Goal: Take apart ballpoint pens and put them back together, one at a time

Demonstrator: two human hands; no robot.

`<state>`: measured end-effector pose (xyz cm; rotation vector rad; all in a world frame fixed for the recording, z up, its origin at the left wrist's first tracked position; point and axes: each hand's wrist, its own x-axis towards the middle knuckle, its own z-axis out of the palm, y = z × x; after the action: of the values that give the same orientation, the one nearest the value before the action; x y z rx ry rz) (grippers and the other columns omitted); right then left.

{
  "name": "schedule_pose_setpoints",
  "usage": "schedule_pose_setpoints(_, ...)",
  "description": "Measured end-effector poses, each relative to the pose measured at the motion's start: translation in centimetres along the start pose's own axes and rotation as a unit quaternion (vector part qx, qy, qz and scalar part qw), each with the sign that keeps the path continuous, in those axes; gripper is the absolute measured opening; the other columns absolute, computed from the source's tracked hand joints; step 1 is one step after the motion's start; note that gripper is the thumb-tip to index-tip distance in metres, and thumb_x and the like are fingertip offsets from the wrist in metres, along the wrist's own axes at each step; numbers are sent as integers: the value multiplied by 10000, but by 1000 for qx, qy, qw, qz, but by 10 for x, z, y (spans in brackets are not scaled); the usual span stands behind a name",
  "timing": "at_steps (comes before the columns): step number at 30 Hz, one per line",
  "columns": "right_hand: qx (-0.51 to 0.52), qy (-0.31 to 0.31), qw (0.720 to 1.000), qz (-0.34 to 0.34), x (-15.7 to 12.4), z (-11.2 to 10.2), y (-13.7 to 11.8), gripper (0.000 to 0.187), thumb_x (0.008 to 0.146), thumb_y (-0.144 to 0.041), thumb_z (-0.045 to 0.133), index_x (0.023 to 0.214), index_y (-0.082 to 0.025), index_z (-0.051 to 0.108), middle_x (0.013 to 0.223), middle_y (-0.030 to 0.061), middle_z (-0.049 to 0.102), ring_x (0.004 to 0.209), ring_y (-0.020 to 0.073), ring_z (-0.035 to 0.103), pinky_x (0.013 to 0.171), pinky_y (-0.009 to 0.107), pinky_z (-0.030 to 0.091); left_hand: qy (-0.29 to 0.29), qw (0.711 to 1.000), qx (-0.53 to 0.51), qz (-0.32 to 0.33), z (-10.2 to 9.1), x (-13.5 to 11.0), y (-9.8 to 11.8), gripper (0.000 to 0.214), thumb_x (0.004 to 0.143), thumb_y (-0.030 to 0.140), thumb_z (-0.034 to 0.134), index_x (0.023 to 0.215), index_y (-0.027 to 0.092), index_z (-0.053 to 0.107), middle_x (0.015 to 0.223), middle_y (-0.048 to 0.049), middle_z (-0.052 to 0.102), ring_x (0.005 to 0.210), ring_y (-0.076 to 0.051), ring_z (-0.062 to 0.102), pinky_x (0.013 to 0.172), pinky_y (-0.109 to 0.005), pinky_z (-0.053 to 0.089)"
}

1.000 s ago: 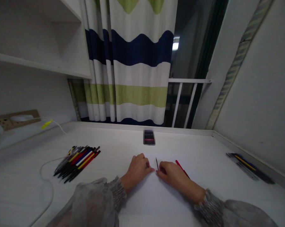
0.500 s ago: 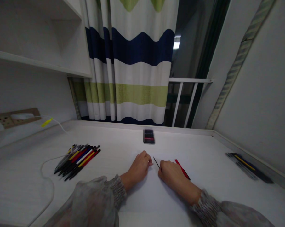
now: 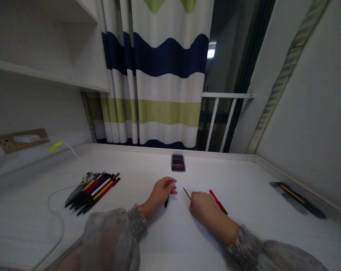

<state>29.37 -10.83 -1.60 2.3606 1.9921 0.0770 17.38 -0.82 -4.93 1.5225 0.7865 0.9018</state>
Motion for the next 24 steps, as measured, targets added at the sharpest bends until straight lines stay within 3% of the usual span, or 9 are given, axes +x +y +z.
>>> schedule_pose_setpoints(4, 8, 6, 1000, 2, 0, 2, 1, 293, 703, -82, 408, 881, -75, 641, 861, 198, 663, 795, 259, 634, 637, 307, 430, 10, 996, -84, -32, -2, 1, 3, 189, 661, 248, 659, 710, 129, 521, 616, 3, 596, 588, -115, 604, 654, -265, 479)
schedule_pose_setpoints(10, 45, 57, 997, 5, 0, 5, 6, 241, 735, -143, 397, 859, -88, 596, 801, 159, 669, 726, 246, 632, 591, 290, 391, 39, 988, -140, -61, -8, -1, 7, 215, 669, 281, 673, 716, 131, 526, 735, -45, 650, 698, -134, 626, 714, -267, 466)
schedule_pose_setpoints(14, 124, 107, 984, -64, -3, 4, 7, 189, 777, -190, 388, 848, -152, 560, 763, 70, 668, 652, 176, 613, 556, 244, 343, 36, 978, -189, -82, -11, -2, 9, 172, 724, 269, 635, 732, 131, 533, 825, -74, 650, 745, -132, 624, 700, -238, 468)
schedule_pose_setpoints(18, 151, 99, 977, -110, -6, 5, 6, 164, 764, -181, 413, 829, -160, 562, 733, 44, 663, 627, 148, 594, 538, 227, 309, 35, 965, -237, -104, -11, -3, 13, 108, 777, 206, 582, 718, 133, 529, 787, -59, 644, 685, -96, 613, 642, -190, 469)
schedule_pose_setpoints(24, 149, 96, 978, -112, -5, 7, 5, 159, 757, -168, 424, 826, -157, 567, 720, 44, 658, 607, 140, 580, 524, 227, 287, 27, 959, -261, -104, -10, -4, 15, 116, 748, 188, 619, 695, 125, 537, 737, -57, 645, 669, -102, 615, 615, -177, 471)
